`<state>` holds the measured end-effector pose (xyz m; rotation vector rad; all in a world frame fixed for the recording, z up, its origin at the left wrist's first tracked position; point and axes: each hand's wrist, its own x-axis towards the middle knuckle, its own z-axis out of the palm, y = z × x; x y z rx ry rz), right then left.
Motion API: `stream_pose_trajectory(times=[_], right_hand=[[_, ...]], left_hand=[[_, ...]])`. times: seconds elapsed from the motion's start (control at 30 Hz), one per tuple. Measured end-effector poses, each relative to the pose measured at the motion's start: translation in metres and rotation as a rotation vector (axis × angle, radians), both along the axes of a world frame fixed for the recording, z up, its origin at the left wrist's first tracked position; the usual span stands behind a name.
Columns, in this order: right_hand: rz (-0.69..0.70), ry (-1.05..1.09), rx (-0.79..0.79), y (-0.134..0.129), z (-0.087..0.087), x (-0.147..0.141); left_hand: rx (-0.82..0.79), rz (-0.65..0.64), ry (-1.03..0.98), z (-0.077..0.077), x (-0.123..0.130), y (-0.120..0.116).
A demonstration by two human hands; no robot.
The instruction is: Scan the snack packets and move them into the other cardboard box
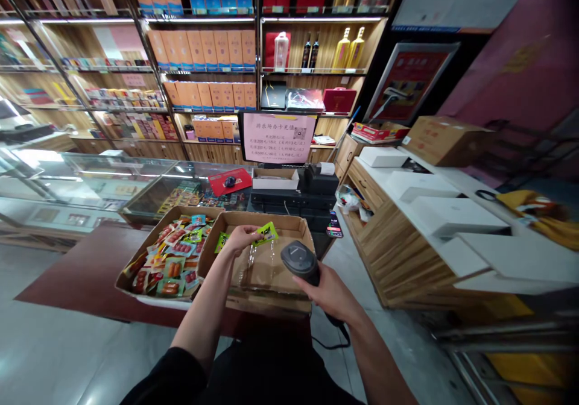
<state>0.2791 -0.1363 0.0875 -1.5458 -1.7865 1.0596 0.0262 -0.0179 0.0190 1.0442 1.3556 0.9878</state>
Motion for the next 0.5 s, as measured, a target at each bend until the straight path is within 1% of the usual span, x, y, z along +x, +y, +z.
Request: stream_pose_trajectory(times=[0.17, 0.27, 0.37, 0.5], right_hand=[[0.031, -0.015, -0.012, 0.003, -0.005, -0.002], [0.033, -0.021, -0.001, 0.009, -0.008, -0.004], [0.014, -0.024, -0.003, 0.019, -0.011, -0.008], [0.009, -0.067, -0.008, 0.035, -0.017, -0.016]], left_hand=[[0.004, -0.008, -0.01, -0.001, -0.008, 0.002], [0.031, 0.056, -0.02, 0.0, -0.023, 0.001], [0.055, 0.166, -0.01, 0.004, -0.048, -0.003], [0.115, 0.35, -0.043, 0.014, -0.096, -0.013]])
